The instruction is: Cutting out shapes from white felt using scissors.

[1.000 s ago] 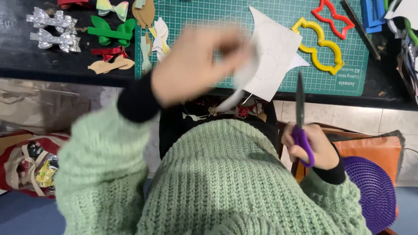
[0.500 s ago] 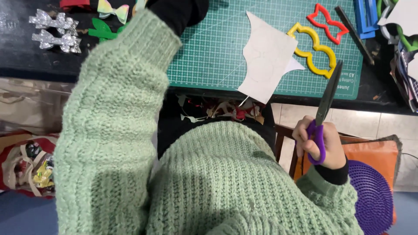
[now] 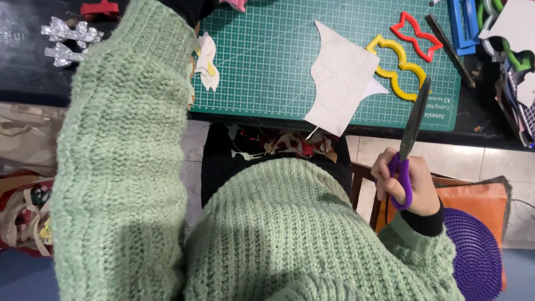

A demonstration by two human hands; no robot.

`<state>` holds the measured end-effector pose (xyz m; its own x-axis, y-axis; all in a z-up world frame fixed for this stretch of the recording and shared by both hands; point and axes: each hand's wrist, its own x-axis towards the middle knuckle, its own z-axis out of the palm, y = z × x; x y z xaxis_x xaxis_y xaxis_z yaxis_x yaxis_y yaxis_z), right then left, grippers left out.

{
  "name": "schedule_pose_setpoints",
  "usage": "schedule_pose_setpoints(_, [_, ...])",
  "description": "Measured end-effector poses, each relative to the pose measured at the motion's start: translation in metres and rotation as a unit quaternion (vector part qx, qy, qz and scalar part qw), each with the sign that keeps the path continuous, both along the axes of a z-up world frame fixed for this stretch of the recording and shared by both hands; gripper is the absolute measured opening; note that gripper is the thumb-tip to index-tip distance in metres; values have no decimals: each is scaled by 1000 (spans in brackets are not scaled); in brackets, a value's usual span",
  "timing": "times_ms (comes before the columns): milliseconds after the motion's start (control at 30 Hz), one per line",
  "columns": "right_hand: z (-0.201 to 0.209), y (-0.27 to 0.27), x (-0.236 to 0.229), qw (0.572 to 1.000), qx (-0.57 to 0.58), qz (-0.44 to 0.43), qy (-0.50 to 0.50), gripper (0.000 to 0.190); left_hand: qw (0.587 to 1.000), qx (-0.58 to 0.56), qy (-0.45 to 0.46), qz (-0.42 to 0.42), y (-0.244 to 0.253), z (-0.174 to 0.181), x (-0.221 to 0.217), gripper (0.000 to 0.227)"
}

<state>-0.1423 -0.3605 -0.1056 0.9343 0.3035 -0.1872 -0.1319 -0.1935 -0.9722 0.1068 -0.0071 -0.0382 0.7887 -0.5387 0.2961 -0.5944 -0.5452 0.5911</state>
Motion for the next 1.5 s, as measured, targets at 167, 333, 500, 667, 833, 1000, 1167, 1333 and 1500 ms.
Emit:
schedule_pose_setpoints(167, [2,-2,1,1000,-15,1,-16,60,998,33,-47,12,-1,2,-2,30])
schedule_pose_setpoints(333, [-1,-2,-1,1000,6,-25,-1,58,993,71,-90,24,-1,-4,-4,31])
schedule_pose_setpoints(500, [-10,5,-2,998,16,-53,-7,55,984,106,-138,31,-2,-10,-6,33])
schedule_pose_setpoints(667, [-16,14,0,998,7,-64,-22,46,948,-20,-317,-4,-15,-16,-30,39])
schedule_pose_setpoints(833, [-12,18,3,997,-18,-66,-26,42,963,-28,-265,-30,-43,-45,-24,53])
schedule_pose_setpoints(1000, [-12,21,3,997,-12,-74,-27,38,977,51,-204,-28,-77,-60,0,48])
schedule_pose_setpoints(1167, [-7,23,5,996,-21,-80,-30,32,965,45,-199,-163,-111,-76,35,88])
schedule_pose_setpoints(1333, [-7,22,3,995,-32,-81,-41,31,969,124,-113,-179,-124,-85,48,88])
schedule_pose_setpoints(1500, [-8,21,5,995,-38,-76,-60,31,948,208,-49,-234,-116,-80,62,73])
